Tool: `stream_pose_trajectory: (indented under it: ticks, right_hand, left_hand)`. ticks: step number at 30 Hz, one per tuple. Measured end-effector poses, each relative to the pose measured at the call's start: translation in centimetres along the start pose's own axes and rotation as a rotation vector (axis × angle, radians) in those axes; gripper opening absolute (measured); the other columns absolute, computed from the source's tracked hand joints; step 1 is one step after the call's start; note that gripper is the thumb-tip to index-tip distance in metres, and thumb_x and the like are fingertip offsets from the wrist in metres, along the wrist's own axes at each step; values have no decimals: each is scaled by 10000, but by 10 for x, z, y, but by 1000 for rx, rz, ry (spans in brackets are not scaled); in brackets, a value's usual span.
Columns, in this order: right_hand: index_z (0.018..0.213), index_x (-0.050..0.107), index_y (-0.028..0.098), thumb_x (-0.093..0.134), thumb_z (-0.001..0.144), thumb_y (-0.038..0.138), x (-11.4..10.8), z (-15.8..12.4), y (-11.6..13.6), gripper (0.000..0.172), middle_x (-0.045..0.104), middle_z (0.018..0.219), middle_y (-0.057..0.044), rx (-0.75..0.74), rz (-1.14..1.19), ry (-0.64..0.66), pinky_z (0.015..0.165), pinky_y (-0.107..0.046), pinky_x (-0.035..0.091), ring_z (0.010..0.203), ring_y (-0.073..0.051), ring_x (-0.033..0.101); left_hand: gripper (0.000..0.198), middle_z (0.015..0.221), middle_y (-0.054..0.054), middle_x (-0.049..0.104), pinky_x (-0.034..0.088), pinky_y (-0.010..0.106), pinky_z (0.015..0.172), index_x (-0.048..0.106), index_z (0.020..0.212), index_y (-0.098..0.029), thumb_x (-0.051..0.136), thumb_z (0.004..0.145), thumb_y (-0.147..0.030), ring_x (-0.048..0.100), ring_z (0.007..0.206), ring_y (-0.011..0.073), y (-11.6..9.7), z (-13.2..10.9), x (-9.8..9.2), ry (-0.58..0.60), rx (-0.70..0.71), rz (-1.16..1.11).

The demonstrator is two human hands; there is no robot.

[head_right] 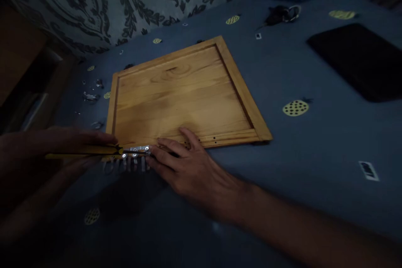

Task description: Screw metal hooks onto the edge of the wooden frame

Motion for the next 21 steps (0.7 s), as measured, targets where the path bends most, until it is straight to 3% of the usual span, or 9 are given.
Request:
stream_pose_trajectory:
  ticks: [7,12,18,21]
  right_hand:
    - [1408,605,177,440,1022,81,1,1,1,431,662,1420,-116,11,-27,-4,1178,-660,354,1364,-308,558]
    - [1406,605,173,398,1049,98,1,0,0,419,669,1414,-99,11,-34,-39,1186,-648,342,1361,-297,557]
    - [1413,607,184,417,1039,106,2,0,0,427,654,1432,-106,10,-14,-1,1192,-648,322,1364,-306,557]
    - [1413,609,190,433,1032,102,1,1,0,429,655,1433,-102,10,-18,5,1199,-633,317,1363,-306,561]
  left_hand:
    - [250,1106,-45,803,671,208,842,752,1160,-322,666,956,-437,799,902,188,9,-6,-1,60,-47,34]
    - [234,1087,-45,803,688,241,816,752,1160,-323,688,942,-380,797,881,201,8,-7,-2,29,-47,33]
    - [220,990,-13,809,691,248,782,756,1104,-276,737,884,-262,789,848,191,-3,10,2,-15,-18,-75]
    - [192,938,-16,807,700,287,803,766,1047,-275,752,855,-283,790,814,203,-2,9,2,-37,-66,-26]
Point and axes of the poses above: each hand's wrist, its own z-axis towards the middle knuckle, its own x-axis out of the palm, y = z × x, the point moved 7 cm from there along z, towards the middle knuckle
